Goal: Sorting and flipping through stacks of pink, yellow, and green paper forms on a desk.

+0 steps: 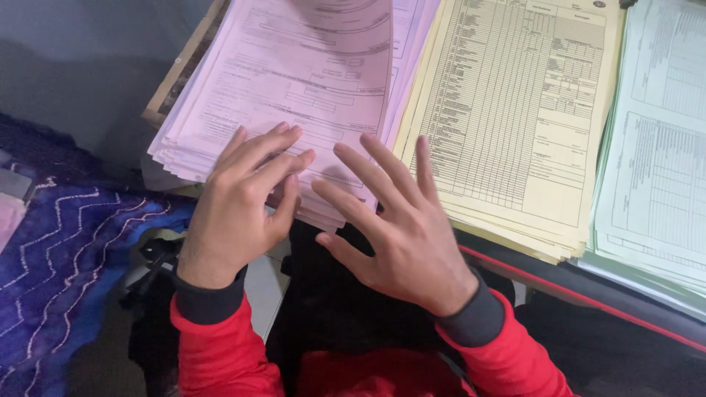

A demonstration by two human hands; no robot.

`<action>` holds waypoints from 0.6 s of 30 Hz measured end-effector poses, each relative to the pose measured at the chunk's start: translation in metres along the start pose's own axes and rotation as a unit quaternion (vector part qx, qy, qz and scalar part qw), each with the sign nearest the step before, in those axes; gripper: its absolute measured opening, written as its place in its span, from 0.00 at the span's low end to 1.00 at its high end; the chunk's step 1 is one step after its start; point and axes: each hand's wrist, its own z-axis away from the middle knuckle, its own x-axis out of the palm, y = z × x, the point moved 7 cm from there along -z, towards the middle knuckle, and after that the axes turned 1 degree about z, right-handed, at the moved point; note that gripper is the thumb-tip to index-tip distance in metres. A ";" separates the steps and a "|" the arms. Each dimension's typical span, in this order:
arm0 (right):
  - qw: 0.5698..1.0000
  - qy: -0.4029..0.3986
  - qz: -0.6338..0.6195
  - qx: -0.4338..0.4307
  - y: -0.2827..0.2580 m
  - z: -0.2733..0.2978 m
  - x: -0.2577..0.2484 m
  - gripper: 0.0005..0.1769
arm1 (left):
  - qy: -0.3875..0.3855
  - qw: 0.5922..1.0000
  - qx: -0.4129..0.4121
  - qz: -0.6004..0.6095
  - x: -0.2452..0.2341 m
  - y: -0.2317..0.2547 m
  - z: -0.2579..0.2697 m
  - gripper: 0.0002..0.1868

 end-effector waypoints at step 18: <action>0.998 0.065 0.001 -0.002 -0.009 -0.017 0.008 0.11 | -0.274 0.935 0.143 -0.175 0.081 -0.041 -0.155 0.12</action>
